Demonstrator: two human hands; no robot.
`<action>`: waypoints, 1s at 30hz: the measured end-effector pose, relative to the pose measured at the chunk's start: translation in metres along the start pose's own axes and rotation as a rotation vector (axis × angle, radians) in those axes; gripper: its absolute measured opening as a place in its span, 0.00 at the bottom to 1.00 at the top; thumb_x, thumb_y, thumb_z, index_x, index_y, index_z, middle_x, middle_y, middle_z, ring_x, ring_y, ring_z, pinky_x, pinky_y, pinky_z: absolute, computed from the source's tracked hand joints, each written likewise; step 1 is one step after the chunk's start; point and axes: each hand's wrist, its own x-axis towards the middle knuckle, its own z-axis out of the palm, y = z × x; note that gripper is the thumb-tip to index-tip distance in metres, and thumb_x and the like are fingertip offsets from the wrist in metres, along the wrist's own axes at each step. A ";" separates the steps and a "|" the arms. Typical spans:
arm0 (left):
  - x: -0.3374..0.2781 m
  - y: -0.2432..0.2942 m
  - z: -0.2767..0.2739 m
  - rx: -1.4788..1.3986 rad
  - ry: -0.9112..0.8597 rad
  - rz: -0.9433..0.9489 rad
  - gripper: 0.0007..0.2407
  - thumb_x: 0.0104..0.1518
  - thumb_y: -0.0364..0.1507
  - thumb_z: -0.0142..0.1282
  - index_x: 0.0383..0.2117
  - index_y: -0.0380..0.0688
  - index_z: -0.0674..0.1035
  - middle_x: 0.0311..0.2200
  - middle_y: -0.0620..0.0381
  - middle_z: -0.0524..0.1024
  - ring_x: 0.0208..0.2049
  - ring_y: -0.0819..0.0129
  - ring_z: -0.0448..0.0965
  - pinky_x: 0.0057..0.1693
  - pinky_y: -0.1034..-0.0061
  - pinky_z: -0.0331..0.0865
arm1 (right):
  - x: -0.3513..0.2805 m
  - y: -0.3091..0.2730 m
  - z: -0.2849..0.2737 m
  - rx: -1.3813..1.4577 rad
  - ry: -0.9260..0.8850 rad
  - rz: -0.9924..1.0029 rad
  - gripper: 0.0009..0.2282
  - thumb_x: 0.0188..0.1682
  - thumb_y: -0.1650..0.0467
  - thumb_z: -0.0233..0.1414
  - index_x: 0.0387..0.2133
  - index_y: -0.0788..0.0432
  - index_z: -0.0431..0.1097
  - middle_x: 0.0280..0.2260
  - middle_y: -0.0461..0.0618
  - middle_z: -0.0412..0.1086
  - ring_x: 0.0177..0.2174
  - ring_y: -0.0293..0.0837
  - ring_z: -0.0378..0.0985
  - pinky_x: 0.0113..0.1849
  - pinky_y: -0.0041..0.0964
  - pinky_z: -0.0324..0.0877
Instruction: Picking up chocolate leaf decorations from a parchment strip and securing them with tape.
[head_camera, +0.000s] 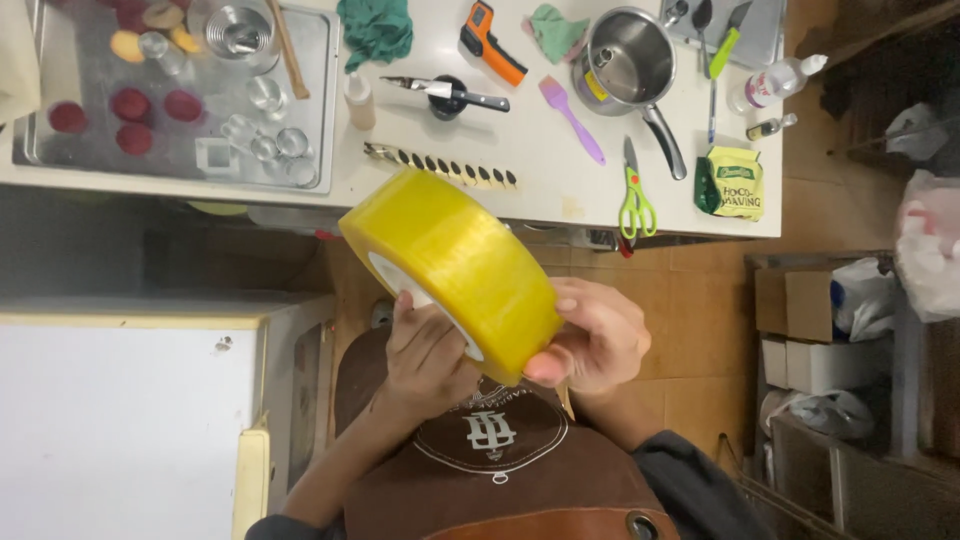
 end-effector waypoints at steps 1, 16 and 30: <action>0.002 -0.001 -0.002 0.004 -0.002 -0.004 0.02 0.54 0.22 0.56 0.29 0.42 0.80 0.24 0.58 0.78 0.25 0.62 0.81 0.70 0.52 0.56 | 0.000 -0.001 0.002 0.004 -0.001 0.004 0.25 0.44 0.56 0.63 0.30 0.71 0.69 0.20 0.62 0.72 0.16 0.55 0.77 0.21 0.47 0.76; 0.001 -0.005 -0.008 -0.016 -0.037 0.015 0.03 0.55 0.22 0.57 0.25 0.44 0.77 0.26 0.58 0.77 0.27 0.63 0.80 0.71 0.51 0.53 | -0.011 0.001 -0.001 0.122 -0.049 0.087 0.23 0.43 0.59 0.65 0.30 0.70 0.68 0.21 0.65 0.72 0.17 0.56 0.76 0.22 0.49 0.76; -0.005 -0.004 -0.017 -0.024 -0.100 -0.045 0.09 0.51 0.24 0.47 0.31 0.48 0.82 0.28 0.57 0.80 0.30 0.60 0.80 0.72 0.59 0.53 | 0.031 0.002 -0.025 0.204 -0.314 0.294 0.06 0.45 0.76 0.60 0.21 0.64 0.74 0.20 0.58 0.74 0.15 0.43 0.72 0.22 0.34 0.72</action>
